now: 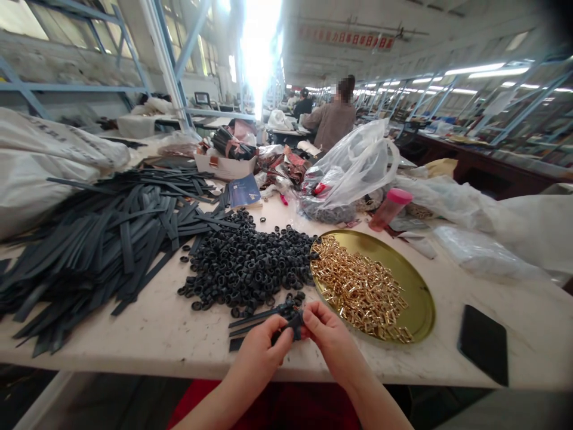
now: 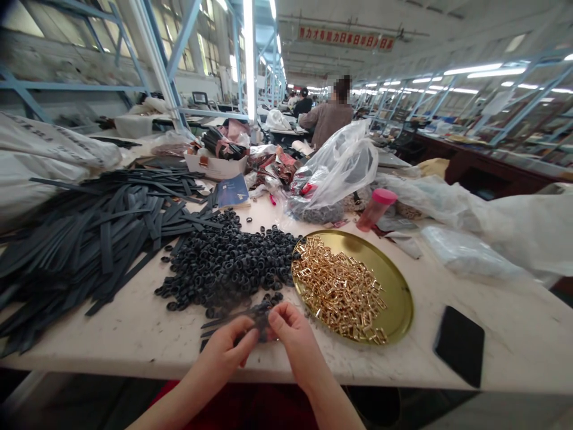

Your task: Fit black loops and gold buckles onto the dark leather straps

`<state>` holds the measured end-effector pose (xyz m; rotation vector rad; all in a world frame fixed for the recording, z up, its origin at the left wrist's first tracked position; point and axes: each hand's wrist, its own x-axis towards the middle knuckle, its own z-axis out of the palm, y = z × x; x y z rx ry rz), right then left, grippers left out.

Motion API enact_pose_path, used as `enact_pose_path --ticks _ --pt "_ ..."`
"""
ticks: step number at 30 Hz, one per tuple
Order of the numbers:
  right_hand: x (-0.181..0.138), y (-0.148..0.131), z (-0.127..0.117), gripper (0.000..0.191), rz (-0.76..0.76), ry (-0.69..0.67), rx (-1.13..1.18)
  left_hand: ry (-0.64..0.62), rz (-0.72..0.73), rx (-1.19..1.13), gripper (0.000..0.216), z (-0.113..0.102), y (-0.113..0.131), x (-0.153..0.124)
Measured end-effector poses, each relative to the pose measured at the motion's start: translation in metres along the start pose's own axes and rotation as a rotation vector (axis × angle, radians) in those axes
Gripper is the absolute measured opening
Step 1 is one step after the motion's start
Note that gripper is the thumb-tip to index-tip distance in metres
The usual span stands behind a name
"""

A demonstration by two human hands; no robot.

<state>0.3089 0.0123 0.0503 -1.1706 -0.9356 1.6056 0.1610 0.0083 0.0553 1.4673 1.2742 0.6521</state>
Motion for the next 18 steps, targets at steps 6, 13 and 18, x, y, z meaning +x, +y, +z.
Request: enact_pose_path --ticks 6,13,18 --pt "-0.021 0.007 0.005 0.033 -0.018 -0.013 -0.066 -0.078 0.04 0.086 0.022 -0.001 0.007 -0.023" --pt "-0.05 0.012 0.018 0.03 0.012 -0.064 0.068 -0.075 0.111 -0.147 0.02 0.0 0.0 -0.047" --pt "-0.062 0.017 0.024 0.037 0.064 -0.054 0.305 -0.041 0.066 -0.127 0.017 0.001 0.001 -0.056"
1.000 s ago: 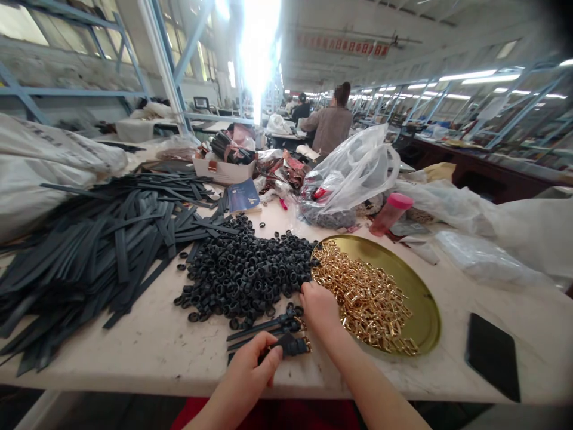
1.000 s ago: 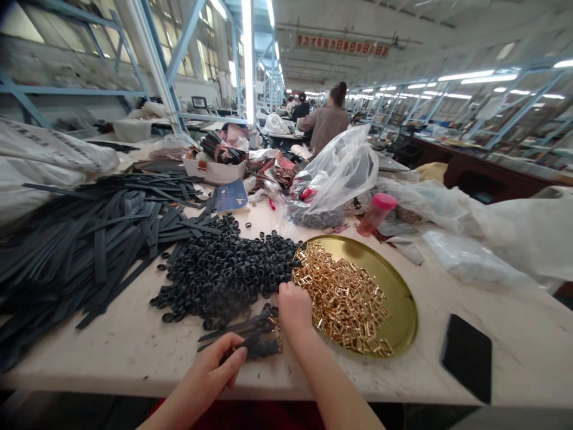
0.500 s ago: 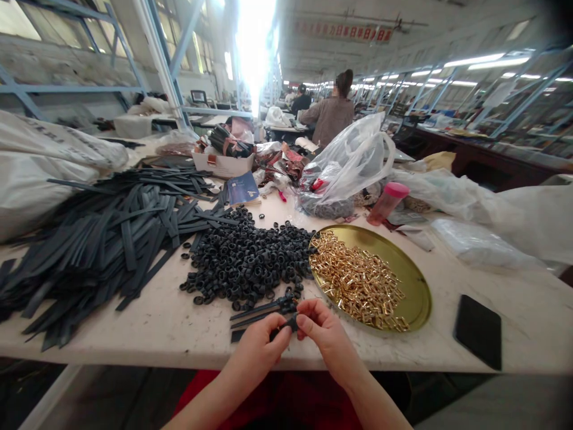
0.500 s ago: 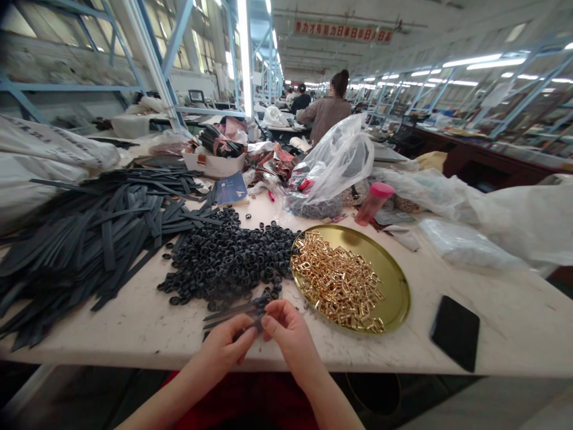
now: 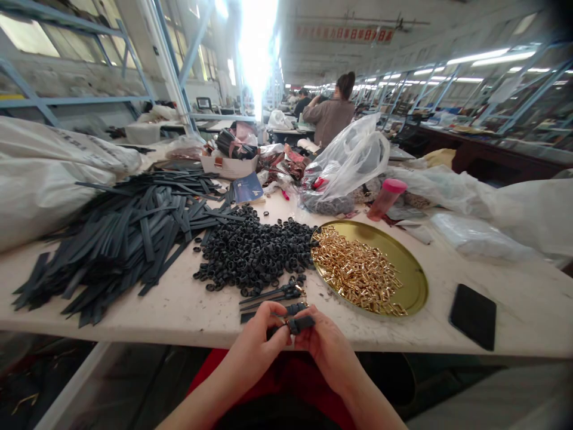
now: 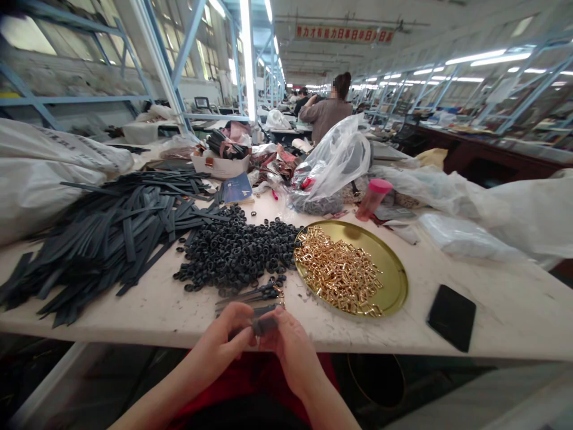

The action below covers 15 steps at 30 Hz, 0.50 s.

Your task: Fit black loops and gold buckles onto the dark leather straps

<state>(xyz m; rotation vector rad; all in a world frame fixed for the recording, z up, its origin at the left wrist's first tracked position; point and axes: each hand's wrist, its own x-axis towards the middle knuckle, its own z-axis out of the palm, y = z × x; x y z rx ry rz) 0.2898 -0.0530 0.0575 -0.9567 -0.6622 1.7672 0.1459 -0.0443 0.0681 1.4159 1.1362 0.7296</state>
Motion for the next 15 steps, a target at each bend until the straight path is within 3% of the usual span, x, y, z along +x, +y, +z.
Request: enact_pose_path --ticks 4,7,10,12,15 --pt "-0.005 0.007 -0.003 0.03 0.095 -0.063 -0.003 -0.003 -0.043 0.095 0.023 -0.003 0.002 -0.005" --pt "-0.008 0.012 -0.007 0.032 0.218 -0.162 0.04 0.038 -0.094 0.322 0.021 -0.006 0.002 -0.006" --pt "-0.007 0.015 -0.01 0.03 0.245 -0.142 0.077 0.039 -0.112 0.443 0.016 -0.008 0.002 -0.005" --pt "-0.004 0.015 -0.01 0.03 0.175 -0.103 0.022 -0.001 -0.119 0.359 0.017 -0.008 0.002 -0.004" --pt "0.003 0.014 -0.009 0.032 0.031 -0.006 -0.198 -0.097 -0.21 0.012 0.028 -0.008 0.004 -0.002"
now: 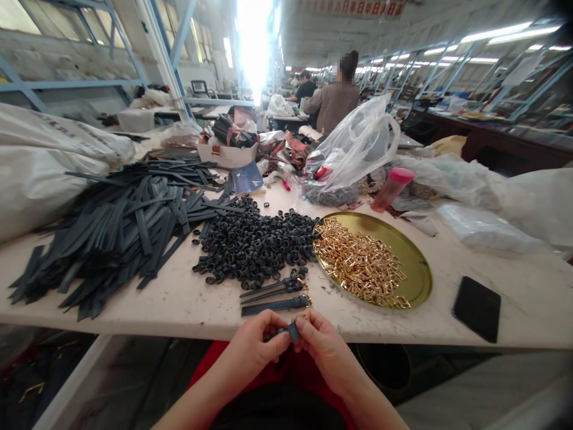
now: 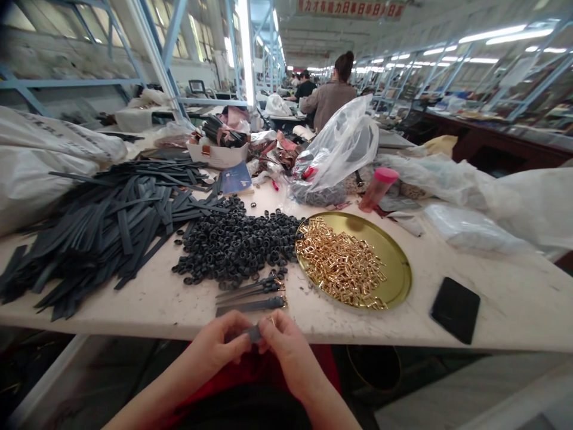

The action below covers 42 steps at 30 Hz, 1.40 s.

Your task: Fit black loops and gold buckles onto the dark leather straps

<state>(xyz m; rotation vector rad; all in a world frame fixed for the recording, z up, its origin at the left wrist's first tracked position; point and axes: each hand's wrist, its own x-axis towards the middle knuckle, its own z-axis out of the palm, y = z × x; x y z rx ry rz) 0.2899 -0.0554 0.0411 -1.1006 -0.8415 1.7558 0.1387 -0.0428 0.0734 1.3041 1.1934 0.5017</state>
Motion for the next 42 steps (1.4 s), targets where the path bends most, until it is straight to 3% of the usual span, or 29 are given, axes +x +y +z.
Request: enact_pose_path --ticks 4,6,11,19,23,28,31,35,42 --pt "0.01 0.0 -0.002 0.029 -0.123 0.233 -0.347 -0.072 -0.05 -0.267 0.038 -0.004 0.001 0.004" --pt "0.012 0.002 -0.005 0.023 -0.184 0.258 -0.503 -0.09 -0.046 -0.288 0.037 -0.007 -0.002 0.008" --pt "0.007 0.003 -0.015 0.019 -0.235 -0.03 -0.803 -0.134 -0.108 -0.36 0.029 -0.006 -0.019 0.019" --pt "-0.001 -0.009 -0.015 0.013 -0.14 -0.222 -1.085 -0.178 -0.157 -0.29 0.027 0.0 -0.026 0.016" --pt "-0.001 -0.005 -0.014 0.013 -0.133 -0.234 -1.06 -0.189 -0.161 -0.299 0.03 -0.001 -0.028 0.014" --pt "-0.005 0.003 -0.015 0.021 -0.205 -0.101 -0.856 -0.274 -0.151 -0.247 0.024 -0.008 -0.021 0.008" --pt "-0.008 0.0 -0.015 0.021 -0.209 -0.129 -0.888 -0.296 -0.182 -0.212 0.02 -0.013 -0.014 0.001" --pt "-0.019 -0.009 -0.013 0.017 -0.232 -0.177 -0.958 -0.238 -0.234 -0.3 0.033 -0.01 -0.011 -0.007" --pt "-0.041 -0.006 -0.013 0.015 -0.239 -0.161 -0.968 -0.235 -0.196 -0.289 0.036 0.001 -0.01 -0.022"
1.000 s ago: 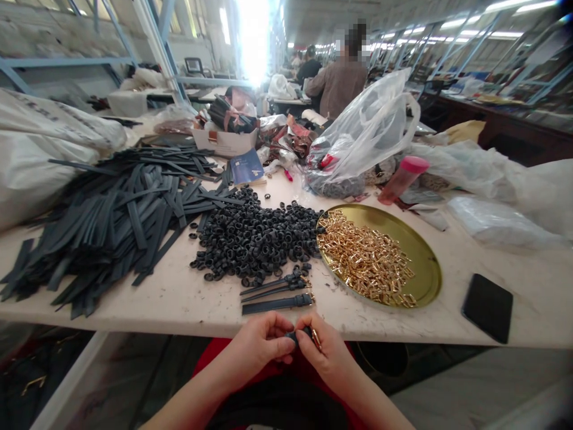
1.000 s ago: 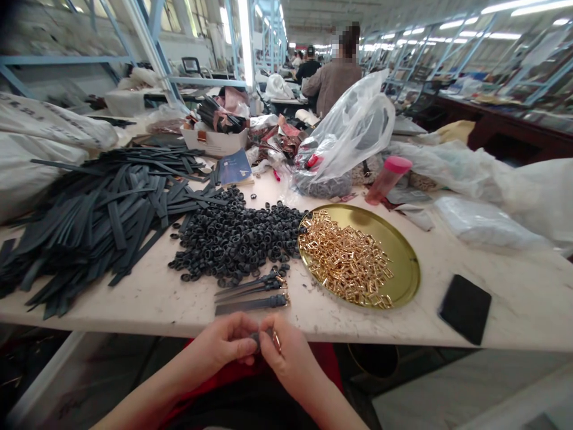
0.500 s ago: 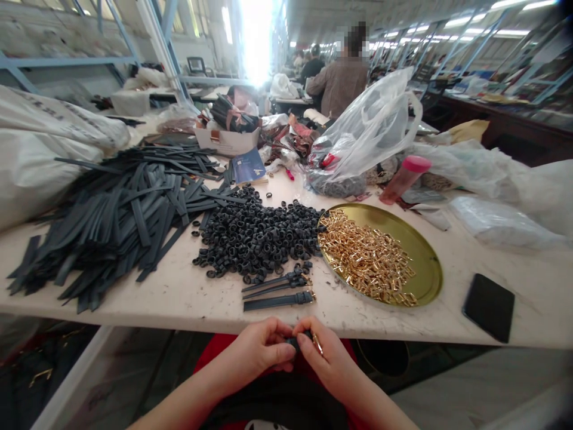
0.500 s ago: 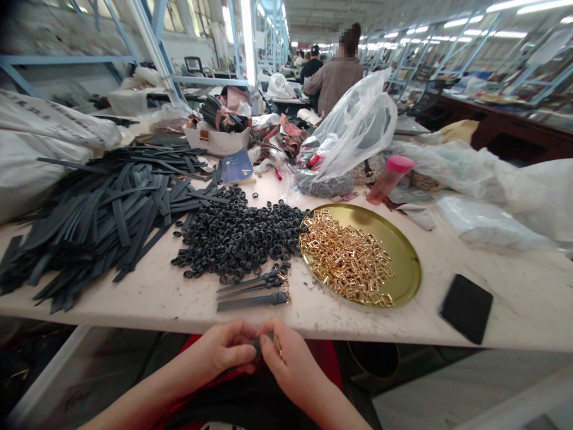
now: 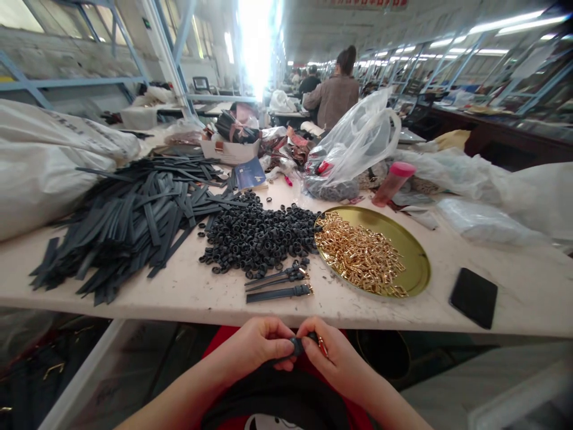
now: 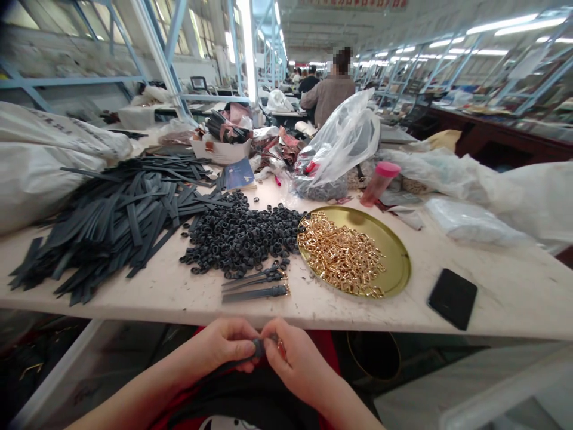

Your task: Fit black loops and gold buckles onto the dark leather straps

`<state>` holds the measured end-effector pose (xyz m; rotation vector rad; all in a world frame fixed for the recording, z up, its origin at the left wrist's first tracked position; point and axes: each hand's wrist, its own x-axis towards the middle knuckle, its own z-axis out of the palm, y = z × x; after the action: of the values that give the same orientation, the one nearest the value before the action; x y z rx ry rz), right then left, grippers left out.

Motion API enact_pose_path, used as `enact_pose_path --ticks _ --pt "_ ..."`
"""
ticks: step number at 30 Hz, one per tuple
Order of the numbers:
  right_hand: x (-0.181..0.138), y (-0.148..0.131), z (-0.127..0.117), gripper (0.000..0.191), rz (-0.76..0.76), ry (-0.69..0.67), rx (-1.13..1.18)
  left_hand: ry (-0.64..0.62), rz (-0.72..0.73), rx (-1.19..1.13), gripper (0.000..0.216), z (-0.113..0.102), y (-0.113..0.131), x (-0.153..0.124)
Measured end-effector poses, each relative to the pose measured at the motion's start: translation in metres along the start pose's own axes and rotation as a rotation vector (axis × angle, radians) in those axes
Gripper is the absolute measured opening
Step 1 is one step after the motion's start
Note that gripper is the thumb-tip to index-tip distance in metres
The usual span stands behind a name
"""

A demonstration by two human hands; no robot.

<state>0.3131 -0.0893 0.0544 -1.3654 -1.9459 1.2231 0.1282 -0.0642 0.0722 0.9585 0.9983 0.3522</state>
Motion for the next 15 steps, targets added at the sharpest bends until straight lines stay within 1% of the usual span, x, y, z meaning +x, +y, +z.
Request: enact_pose_path --ticks 2,4,9,11,13,15 --pt "-0.003 0.0 0.003 0.015 -0.002 0.038 0.027 0.011 0.006 0.008 0.037 0.002 0.001 -0.004" --pt "-0.005 -0.001 0.003 0.015 -0.001 0.049 0.03 0.018 0.008 0.017 0.038 0.004 0.001 -0.008" --pt "-0.01 -0.008 -0.005 0.012 -0.026 -0.063 -0.006 0.044 -0.031 0.004 0.035 0.01 -0.005 -0.007" --pt "-0.011 -0.007 -0.006 0.012 -0.037 -0.074 0.0 0.048 -0.023 0.012 0.034 0.012 -0.006 -0.004" --pt "-0.009 -0.003 -0.004 0.017 -0.047 -0.024 0.048 0.047 0.017 0.054 0.032 0.012 -0.005 0.0" --pt "-0.005 0.004 0.002 0.023 -0.05 0.083 0.121 0.027 0.063 0.138 0.026 0.009 -0.003 0.004"
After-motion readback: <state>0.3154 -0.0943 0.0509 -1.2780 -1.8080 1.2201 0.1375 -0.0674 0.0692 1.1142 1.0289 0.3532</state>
